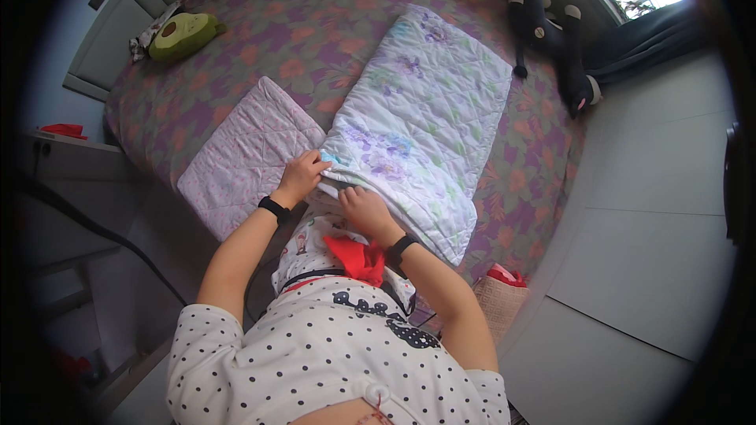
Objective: The person folds a floral blanket on a bed, smooths the fabric, and stacks it next to another folded blanket.
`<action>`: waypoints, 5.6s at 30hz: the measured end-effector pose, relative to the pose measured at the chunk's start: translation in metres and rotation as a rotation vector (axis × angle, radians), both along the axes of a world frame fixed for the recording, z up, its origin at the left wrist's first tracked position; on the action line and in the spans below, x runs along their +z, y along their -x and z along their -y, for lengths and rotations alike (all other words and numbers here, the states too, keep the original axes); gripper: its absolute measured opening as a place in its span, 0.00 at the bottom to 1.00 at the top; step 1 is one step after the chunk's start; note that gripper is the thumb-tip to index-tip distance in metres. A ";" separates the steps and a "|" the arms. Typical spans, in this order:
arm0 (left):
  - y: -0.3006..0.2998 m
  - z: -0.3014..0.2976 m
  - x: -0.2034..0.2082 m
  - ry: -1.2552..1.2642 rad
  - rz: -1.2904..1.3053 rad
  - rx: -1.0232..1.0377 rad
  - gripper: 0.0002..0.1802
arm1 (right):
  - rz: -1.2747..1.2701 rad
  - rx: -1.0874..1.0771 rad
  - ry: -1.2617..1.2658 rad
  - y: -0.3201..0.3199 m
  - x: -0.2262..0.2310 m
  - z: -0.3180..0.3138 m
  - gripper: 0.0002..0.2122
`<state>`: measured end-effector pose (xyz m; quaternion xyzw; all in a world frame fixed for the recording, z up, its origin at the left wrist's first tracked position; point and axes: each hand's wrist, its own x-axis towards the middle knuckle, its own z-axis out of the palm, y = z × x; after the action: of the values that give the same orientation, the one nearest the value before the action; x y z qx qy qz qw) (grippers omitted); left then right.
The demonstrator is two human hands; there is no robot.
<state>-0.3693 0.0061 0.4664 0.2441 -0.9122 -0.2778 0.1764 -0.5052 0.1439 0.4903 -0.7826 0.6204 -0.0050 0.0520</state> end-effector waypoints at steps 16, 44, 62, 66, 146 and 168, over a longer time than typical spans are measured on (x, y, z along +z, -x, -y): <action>-0.034 -0.033 0.009 -0.143 -0.090 0.160 0.08 | 0.190 -0.352 0.143 0.025 0.016 0.000 0.07; 0.042 -0.039 -0.003 0.449 0.273 0.261 0.11 | 0.357 -0.605 0.132 0.043 0.038 0.003 0.08; 0.001 -0.039 0.004 0.194 0.149 0.157 0.12 | 0.372 -0.422 0.306 0.036 0.016 -0.014 0.11; -0.018 -0.033 0.009 0.152 0.076 0.073 0.08 | 0.271 -0.392 0.300 0.027 0.003 -0.024 0.12; -0.047 -0.033 -0.021 -0.123 0.142 0.159 0.10 | 1.519 -1.953 -0.204 0.140 0.019 -0.237 0.07; -0.046 -0.034 -0.029 -0.055 0.123 0.092 0.09 | 2.169 -1.985 -0.049 0.108 -0.059 -0.259 0.20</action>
<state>-0.3233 0.0402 0.4375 0.3069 -0.9012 -0.2788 0.1260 -0.6136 0.4027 0.4317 0.3429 0.5496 -0.5994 0.4702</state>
